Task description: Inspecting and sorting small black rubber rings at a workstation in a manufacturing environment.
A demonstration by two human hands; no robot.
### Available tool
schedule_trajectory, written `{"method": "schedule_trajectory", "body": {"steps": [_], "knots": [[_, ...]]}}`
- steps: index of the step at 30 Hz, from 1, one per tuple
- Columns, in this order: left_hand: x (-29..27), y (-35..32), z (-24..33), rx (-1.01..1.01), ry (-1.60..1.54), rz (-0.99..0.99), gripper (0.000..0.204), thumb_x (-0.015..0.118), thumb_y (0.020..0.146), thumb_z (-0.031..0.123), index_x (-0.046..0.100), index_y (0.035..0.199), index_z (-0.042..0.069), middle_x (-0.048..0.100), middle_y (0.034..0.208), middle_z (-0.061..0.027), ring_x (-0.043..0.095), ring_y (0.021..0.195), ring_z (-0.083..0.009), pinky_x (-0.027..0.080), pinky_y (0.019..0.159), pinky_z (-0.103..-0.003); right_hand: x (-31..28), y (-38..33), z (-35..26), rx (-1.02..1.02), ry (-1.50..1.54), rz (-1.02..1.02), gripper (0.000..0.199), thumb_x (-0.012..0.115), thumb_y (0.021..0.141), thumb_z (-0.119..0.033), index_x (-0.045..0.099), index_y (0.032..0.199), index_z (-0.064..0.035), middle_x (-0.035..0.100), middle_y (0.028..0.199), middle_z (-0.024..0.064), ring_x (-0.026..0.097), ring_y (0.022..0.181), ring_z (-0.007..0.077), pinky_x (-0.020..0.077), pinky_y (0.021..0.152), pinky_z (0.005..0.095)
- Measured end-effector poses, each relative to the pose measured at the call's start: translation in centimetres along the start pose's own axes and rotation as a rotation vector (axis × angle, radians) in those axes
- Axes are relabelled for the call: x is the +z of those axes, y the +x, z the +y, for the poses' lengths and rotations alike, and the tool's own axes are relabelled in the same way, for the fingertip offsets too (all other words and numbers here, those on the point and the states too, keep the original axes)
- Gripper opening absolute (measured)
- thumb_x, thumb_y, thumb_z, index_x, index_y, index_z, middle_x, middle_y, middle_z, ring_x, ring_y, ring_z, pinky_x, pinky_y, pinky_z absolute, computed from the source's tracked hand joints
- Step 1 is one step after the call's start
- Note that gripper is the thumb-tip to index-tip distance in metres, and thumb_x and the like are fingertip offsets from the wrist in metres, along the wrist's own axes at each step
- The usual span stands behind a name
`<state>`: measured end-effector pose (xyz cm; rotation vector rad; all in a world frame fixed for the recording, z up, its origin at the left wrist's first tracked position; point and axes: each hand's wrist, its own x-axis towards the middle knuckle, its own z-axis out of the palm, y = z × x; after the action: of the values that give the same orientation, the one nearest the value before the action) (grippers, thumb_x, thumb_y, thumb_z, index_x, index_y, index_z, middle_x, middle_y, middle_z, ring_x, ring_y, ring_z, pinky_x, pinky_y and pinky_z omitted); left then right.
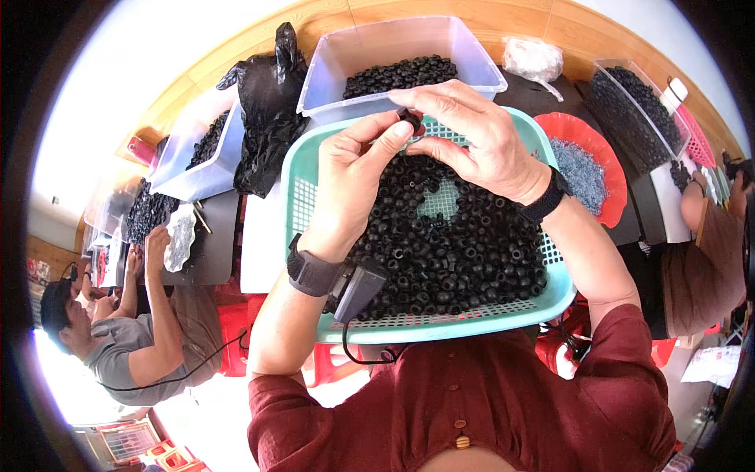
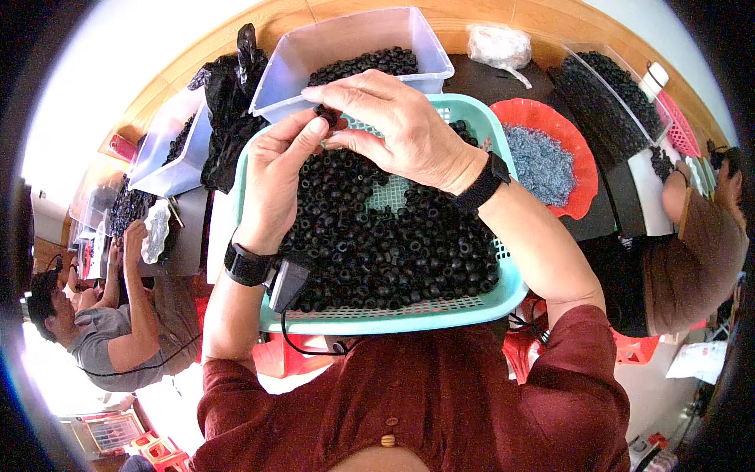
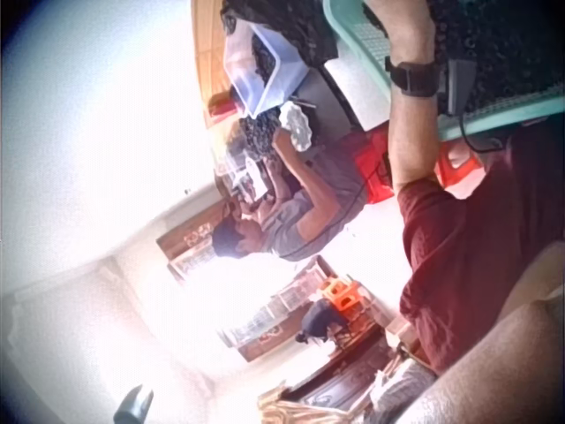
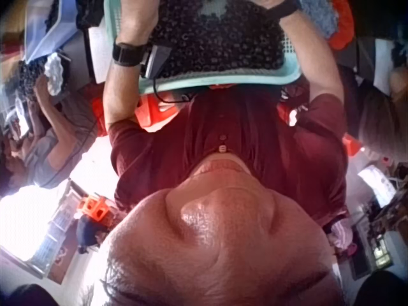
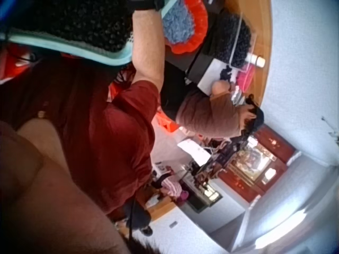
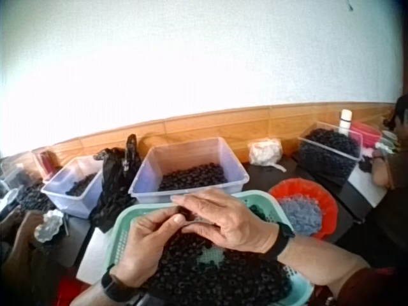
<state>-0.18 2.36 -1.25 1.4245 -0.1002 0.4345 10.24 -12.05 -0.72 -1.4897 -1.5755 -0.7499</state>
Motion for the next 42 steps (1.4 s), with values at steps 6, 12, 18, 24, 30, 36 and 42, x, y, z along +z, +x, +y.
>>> {"method": "schedule_trajectory", "body": {"steps": [6,12,18,24,30,36,42], "knots": [[-0.7,0.1,0.3,0.010,0.205,0.111,0.019,0.067,0.084,0.012,0.068,0.100,0.002,0.064,0.089,0.0017,0.051,0.071,-0.0039,0.040,0.065,-0.018,-1.6,1.7,-0.8,0.716,0.536,-0.149,0.038,0.053,0.092,-0.037,0.062,0.102,-0.0011,0.058,0.081,0.0020,0.053,0.067,0.0090,0.0449,0.063,0.0217],[-0.5,-0.1,0.4,0.234,0.399,0.074,0.016,0.068,0.081,0.010,0.068,0.095,0.002,0.061,0.083,-0.0024,0.052,0.075,-0.0082,0.041,0.065,-0.022,-2.0,3.1,-2.5,1.249,0.952,-0.516,0.053,0.043,0.090,-0.058,0.052,0.071,-0.0094,0.044,0.058,-0.0044,0.032,0.044,0.0014,0.0231,0.040,0.0168],[0.5,-0.5,1.3,0.325,0.542,0.038,0.016,0.067,0.081,0.008,0.068,0.095,0.001,0.062,0.084,-0.0056,0.055,0.078,-0.0127,0.043,0.068,-0.024,-1.7,2.2,-3.2,1.324,1.238,-0.387,0.042,0.046,0.089,-0.051,0.041,0.066,-0.0164,0.029,0.051,-0.0086,0.021,0.039,0.0022,0.0141,0.037,0.0199],[0.6,-0.5,0.9,0.328,0.500,0.033,0.016,0.064,0.082,0.008,0.067,0.096,0.000,0.062,0.084,-0.0071,0.057,0.077,-0.0153,0.045,0.068,-0.025,-1.1,1.1,-2.7,1.419,1.444,-0.293,0.041,0.051,0.086,-0.048,0.035,0.061,-0.0186,0.024,0.050,-0.0105,0.020,0.038,0.0025,0.0124,0.036,0.0197],[1.1,-0.6,1.3,0.351,0.673,0.054,0.015,0.063,0.083,0.007,0.066,0.095,-0.001,0.061,0.084,-0.0080,0.057,0.075,-0.0160,0.045,0.068,-0.026,-1.0,0.9,-2.4,1.480,1.515,-0.242,0.043,0.052,0.084,-0.046,0.032,0.058,-0.0196,0.022,0.050,-0.0107,0.019,0.039,0.0032,0.0123,0.037,0.0203],[1.5,-0.7,1.4,0.362,0.695,0.047,0.015,0.062,0.083,0.006,0.065,0.095,-0.002,0.061,0.085,-0.0087,0.058,0.075,-0.0163,0.046,0.068,-0.026,-0.9,0.8,-2.4,1.482,1.556,-0.218,0.041,0.053,0.084,-0.043,0.032,0.058,-0.0196,0.022,0.051,-0.0106,0.019,0.039,0.0037,0.0127,0.037,0.0209],[1.7,-0.7,1.1,0.310,0.664,0.050,0.014,0.060,0.084,0.004,0.065,0.095,-0.003,0.061,0.086,-0.0087,0.057,0.076,-0.0152,0.045,0.068,-0.025,-0.8,0.5,-2.8,1.455,1.511,-0.141,0.040,0.053,0.085,-0.041,0.033,0.059,-0.0194,0.023,0.051,-0.0098,0.020,0.040,0.0042,0.0139,0.037,0.0215]]}}
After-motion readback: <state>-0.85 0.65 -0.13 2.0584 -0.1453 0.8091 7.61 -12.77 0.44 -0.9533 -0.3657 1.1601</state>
